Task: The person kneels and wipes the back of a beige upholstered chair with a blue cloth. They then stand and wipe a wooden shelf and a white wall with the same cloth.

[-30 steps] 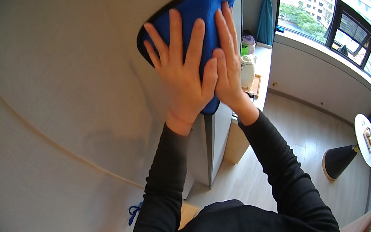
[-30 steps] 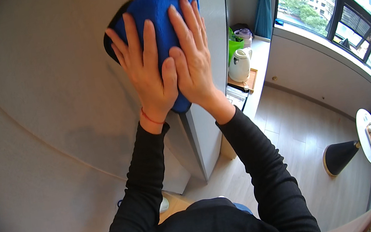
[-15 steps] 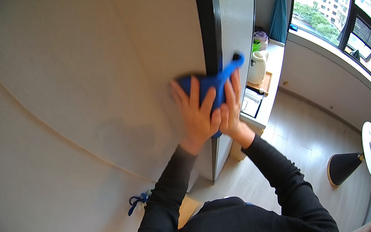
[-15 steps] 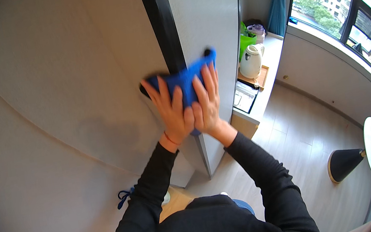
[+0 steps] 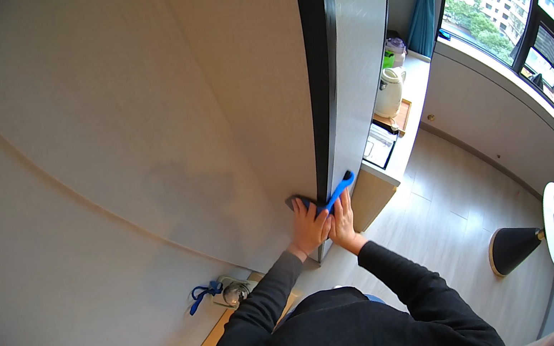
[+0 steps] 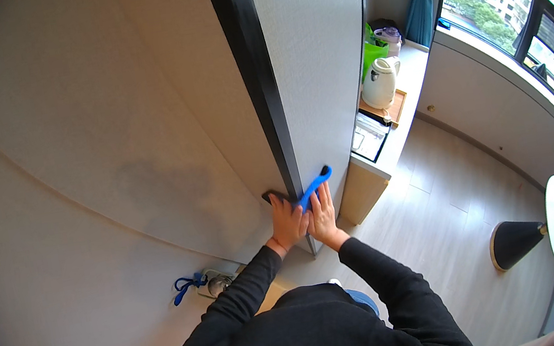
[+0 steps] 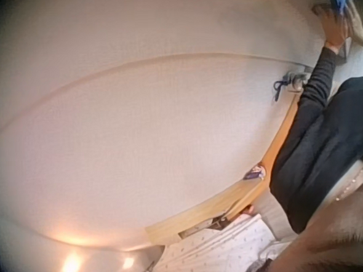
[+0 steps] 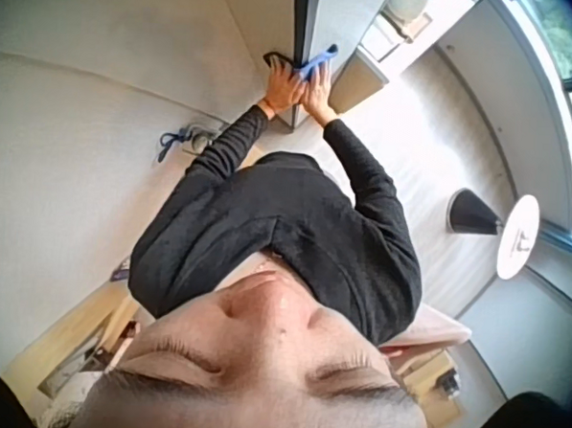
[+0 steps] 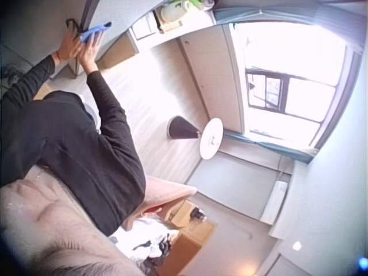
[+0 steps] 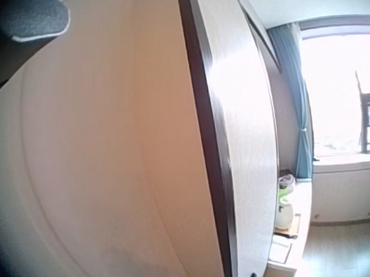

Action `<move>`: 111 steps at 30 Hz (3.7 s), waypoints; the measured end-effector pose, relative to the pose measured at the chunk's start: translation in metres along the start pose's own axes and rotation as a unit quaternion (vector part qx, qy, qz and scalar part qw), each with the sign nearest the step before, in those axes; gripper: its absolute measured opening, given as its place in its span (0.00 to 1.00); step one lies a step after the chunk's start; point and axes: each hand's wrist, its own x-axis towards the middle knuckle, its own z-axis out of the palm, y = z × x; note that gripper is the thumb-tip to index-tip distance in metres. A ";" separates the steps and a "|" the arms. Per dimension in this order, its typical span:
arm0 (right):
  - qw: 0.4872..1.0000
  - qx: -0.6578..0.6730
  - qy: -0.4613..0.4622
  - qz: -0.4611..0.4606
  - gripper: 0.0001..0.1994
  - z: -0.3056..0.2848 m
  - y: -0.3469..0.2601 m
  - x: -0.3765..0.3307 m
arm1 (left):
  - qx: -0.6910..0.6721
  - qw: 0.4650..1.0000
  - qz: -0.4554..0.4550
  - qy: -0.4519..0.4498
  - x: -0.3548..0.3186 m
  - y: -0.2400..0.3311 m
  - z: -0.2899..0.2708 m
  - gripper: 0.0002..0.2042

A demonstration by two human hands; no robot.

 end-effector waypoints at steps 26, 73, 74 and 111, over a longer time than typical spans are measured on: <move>0.991 0.045 0.125 -0.012 0.24 -0.004 -0.024 0.052 | -0.003 0.997 0.015 0.072 0.035 -0.003 -0.005 0.27; 0.959 0.203 0.174 -0.095 0.22 -0.069 0.077 0.226 | 0.488 0.868 -0.061 0.072 0.221 0.076 0.031 0.27; 0.962 0.198 0.158 -0.103 0.22 -0.071 0.076 0.236 | 0.471 0.872 -0.082 0.105 0.231 0.074 0.027 0.26; 0.930 0.194 0.121 -0.286 0.13 -0.063 0.024 0.238 | 0.634 0.756 -0.144 0.079 0.225 0.073 -0.039 0.29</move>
